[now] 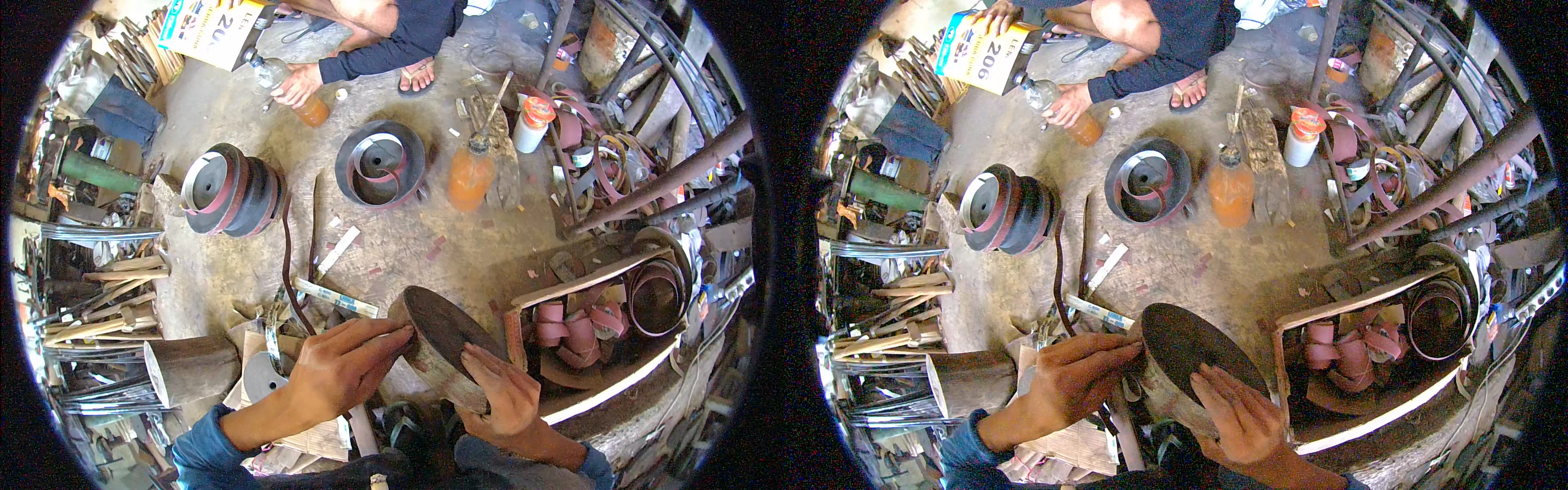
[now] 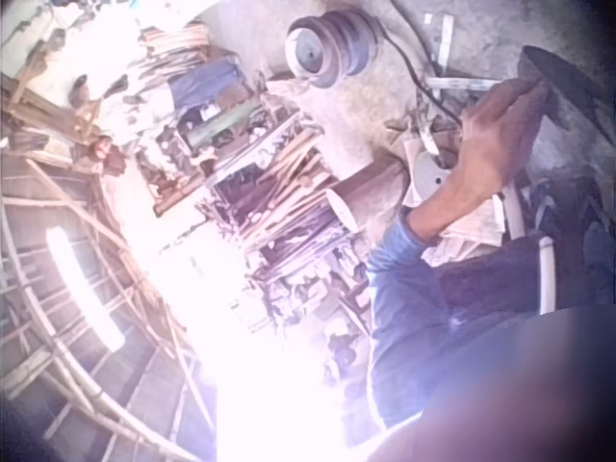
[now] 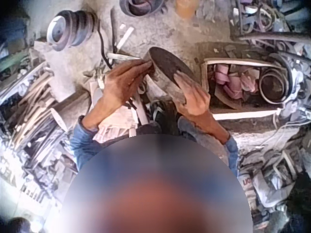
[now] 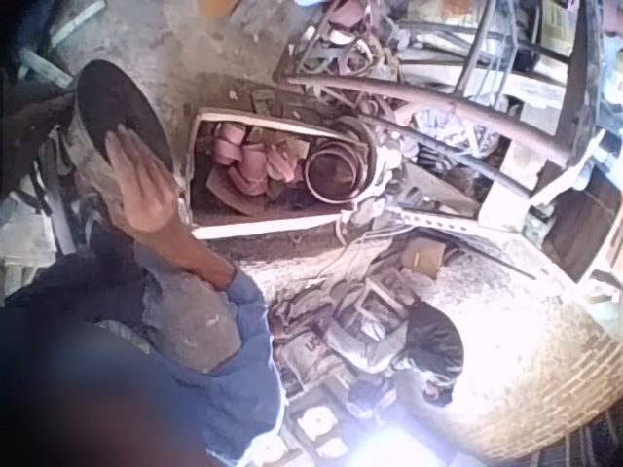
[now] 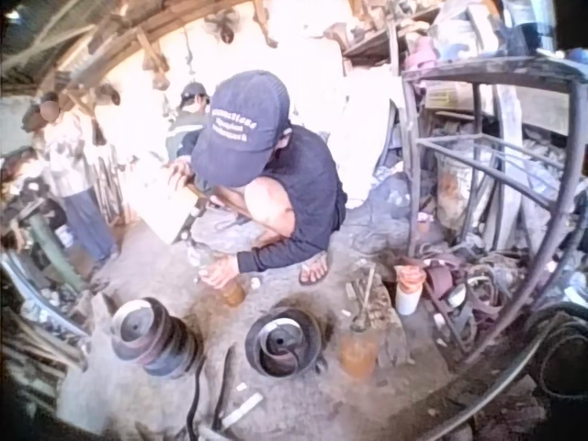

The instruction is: The person pours a liquid from a yellow box into a plastic bottle, then uses a small brush to apply the liquid to a sanding belt. They also handle a roll of tape and a wooden stick, preparing materials for a sanding task.

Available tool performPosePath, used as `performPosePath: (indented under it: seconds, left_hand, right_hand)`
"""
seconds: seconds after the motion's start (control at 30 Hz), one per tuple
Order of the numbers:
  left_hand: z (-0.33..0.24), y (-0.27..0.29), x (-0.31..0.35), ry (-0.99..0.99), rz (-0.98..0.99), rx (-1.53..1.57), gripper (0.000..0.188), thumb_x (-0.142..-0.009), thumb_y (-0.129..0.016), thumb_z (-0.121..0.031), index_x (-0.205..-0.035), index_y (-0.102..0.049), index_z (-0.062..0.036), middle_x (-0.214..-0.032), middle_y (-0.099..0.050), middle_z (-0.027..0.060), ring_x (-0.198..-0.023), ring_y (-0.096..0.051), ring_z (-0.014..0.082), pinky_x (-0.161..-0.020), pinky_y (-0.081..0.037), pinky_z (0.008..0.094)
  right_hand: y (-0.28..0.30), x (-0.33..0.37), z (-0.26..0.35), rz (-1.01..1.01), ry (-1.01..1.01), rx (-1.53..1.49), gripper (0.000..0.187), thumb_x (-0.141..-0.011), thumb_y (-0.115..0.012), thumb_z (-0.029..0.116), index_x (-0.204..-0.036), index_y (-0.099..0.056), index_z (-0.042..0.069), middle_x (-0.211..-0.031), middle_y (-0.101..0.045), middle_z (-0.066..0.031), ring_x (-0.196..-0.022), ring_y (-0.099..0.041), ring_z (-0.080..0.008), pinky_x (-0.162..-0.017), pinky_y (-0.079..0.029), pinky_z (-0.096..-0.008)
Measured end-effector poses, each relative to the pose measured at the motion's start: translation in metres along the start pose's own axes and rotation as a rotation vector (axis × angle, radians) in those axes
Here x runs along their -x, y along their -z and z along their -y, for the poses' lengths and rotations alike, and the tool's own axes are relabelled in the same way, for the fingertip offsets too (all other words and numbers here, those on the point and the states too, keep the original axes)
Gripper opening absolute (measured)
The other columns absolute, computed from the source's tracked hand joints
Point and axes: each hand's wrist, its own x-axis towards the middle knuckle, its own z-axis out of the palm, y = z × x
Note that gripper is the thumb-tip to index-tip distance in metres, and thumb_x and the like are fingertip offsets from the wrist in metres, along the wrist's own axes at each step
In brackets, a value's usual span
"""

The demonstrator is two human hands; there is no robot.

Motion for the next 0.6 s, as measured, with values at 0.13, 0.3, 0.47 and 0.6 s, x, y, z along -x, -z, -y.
performPosePath:
  seconds: [0.13,0.3,0.47,0.6]
  left_hand:
    - [-0.001,0.004,-0.004,-0.076,0.066,-0.096,0.038,-0.077,-0.068,-0.002,-0.115,-0.067,-0.002,-0.105,-0.066,0.012,-0.087,-0.07,0.027,-0.074,-0.059,0.0361]
    - [0.007,0.012,-0.012,-0.183,0.258,-0.241,0.038,-0.077,-0.073,-0.01,-0.114,-0.068,-0.0039,-0.099,-0.066,0.0097,-0.082,-0.069,0.0257,-0.071,-0.059,0.0348]
    - [0.006,0.003,-0.017,-0.347,0.217,-0.404,0.037,-0.074,-0.075,-0.021,-0.105,-0.067,-0.0027,-0.094,-0.064,0.0088,-0.082,-0.066,0.0263,-0.071,-0.057,0.0345]
    - [0.005,-0.001,-0.018,-0.393,0.151,-0.453,0.042,-0.071,-0.075,-0.028,-0.103,-0.064,-0.0027,-0.096,-0.063,0.0091,-0.087,-0.065,0.029,-0.077,-0.056,0.0348]
  right_hand:
    - [-0.001,-0.003,0.001,0.003,-0.005,0.084,0.047,-0.084,-0.064,0.021,-0.125,-0.063,-0.003,-0.122,-0.068,-0.0201,-0.107,-0.07,-0.0313,-0.094,-0.056,-0.0375]
    - [0.003,-0.007,-0.003,0.05,0.066,0.152,0.046,-0.083,-0.062,0.018,-0.125,-0.064,0.0,-0.121,-0.068,-0.0177,-0.108,-0.07,-0.0292,-0.094,-0.056,-0.0362]
    - [0.008,-0.007,-0.005,0.062,0.094,0.133,0.049,-0.083,-0.063,0.02,-0.127,-0.063,-0.001,-0.121,-0.068,-0.0182,-0.108,-0.069,-0.0297,-0.094,-0.056,-0.0366]
    - [0.008,0.0,-0.006,0.02,0.03,0.011,0.055,-0.077,-0.071,0.017,-0.127,-0.061,-0.002,-0.12,-0.068,-0.021,-0.107,-0.069,-0.0319,-0.091,-0.057,-0.0383]
